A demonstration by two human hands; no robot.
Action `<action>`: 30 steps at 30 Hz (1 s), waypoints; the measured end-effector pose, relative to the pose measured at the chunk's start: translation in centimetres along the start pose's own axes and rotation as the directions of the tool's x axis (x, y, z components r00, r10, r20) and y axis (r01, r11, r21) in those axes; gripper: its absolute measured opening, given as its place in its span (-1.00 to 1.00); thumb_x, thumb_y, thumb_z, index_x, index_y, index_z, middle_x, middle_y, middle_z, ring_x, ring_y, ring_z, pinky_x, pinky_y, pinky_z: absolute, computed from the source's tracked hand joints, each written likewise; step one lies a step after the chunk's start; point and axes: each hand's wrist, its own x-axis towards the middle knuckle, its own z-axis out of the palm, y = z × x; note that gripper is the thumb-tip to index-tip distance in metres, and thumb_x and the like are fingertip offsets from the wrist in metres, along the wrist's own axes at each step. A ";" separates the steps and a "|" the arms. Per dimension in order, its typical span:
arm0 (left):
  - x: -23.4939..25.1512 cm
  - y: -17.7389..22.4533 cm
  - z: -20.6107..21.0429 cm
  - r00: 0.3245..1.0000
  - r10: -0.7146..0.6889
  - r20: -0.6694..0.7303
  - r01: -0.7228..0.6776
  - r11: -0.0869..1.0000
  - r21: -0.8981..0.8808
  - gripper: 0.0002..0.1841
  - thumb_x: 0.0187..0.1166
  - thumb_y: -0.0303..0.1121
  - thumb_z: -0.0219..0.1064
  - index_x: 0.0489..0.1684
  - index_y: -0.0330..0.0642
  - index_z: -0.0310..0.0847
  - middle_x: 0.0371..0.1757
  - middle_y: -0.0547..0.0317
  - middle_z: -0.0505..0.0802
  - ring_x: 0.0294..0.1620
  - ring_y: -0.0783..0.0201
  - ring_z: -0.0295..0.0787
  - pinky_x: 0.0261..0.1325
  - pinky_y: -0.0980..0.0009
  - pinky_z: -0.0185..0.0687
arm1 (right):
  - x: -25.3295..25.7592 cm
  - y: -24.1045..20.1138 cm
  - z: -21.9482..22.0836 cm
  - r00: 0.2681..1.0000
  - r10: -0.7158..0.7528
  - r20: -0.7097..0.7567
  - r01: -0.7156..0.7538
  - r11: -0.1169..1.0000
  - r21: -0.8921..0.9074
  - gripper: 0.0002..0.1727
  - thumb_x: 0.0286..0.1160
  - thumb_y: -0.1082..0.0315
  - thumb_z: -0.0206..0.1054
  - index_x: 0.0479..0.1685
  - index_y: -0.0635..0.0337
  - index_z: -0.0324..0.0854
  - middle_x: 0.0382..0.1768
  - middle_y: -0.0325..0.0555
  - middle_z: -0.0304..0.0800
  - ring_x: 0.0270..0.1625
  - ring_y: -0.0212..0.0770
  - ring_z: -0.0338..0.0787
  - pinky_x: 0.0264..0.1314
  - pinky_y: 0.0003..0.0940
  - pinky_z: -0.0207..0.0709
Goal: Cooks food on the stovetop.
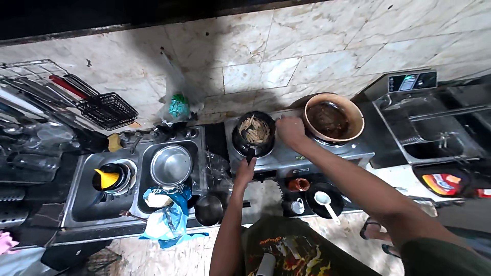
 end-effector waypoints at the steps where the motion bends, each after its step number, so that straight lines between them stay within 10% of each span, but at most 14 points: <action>1: 0.0 0.1 0.0 1.000 -0.002 -0.002 0.002 1.000 0.005 -0.50 0.81 0.08 0.10 0.11 -0.26 0.56 -0.37 0.10 0.61 -0.54 0.24 0.48 -0.44 0.27 0.50 | 0.6 -0.3 0.6 1.000 0.006 0.026 -0.007 1.000 0.026 -0.91 0.46 0.54 0.32 -0.22 0.38 0.72 -0.06 0.35 0.75 -0.07 0.39 0.80 -0.20 0.34 0.62; 9: 0.0 0.1 -0.2 1.000 0.016 0.009 -0.016 0.999 0.035 -0.47 0.82 0.09 0.06 0.20 -0.29 0.55 -0.31 0.04 0.64 -0.46 0.18 0.54 -0.35 0.20 0.57 | 2.0 2.2 -0.5 0.878 -0.471 0.083 0.476 0.876 -0.070 -0.84 0.62 0.34 0.33 -0.15 0.22 0.78 -0.08 0.18 0.82 -0.07 0.29 0.83 -0.15 0.34 0.64; 15: -0.2 0.2 0.0 1.000 0.004 -0.005 -0.004 0.999 0.047 -0.47 0.82 0.09 0.07 0.16 -0.29 0.56 -0.31 0.02 0.65 -0.46 0.16 0.56 -0.34 0.18 0.57 | 0.8 1.7 -8.8 0.927 -0.311 0.210 0.359 0.896 -0.262 -0.89 0.40 0.33 0.48 -0.39 0.16 0.80 -0.34 0.13 0.82 -0.19 0.26 0.82 -0.16 0.34 0.57; 20: 0.0 0.2 0.3 1.000 -0.004 -0.009 0.005 0.999 0.052 -0.45 0.82 0.10 0.07 0.23 -0.31 0.54 -0.24 -0.04 0.70 -0.40 0.12 0.61 -0.28 0.13 0.61 | 0.3 -0.4 -7.6 0.918 -0.350 0.185 0.374 0.920 -0.119 -0.66 0.65 0.09 0.32 -0.36 0.16 0.76 -0.29 0.14 0.81 -0.11 0.27 0.83 -0.15 0.36 0.61; 30: -0.2 0.2 0.2 1.000 0.022 -0.004 -0.021 0.999 0.041 -0.46 0.83 0.07 0.07 0.22 -0.33 0.56 -0.18 -0.09 0.73 -0.31 0.07 0.67 -0.18 0.08 0.64 | 0.0 -2.6 -5.9 0.913 -0.255 0.320 0.356 0.880 -0.314 -0.87 0.55 0.52 0.29 -0.25 0.28 0.77 -0.24 0.20 0.82 -0.11 0.30 0.83 -0.17 0.28 0.61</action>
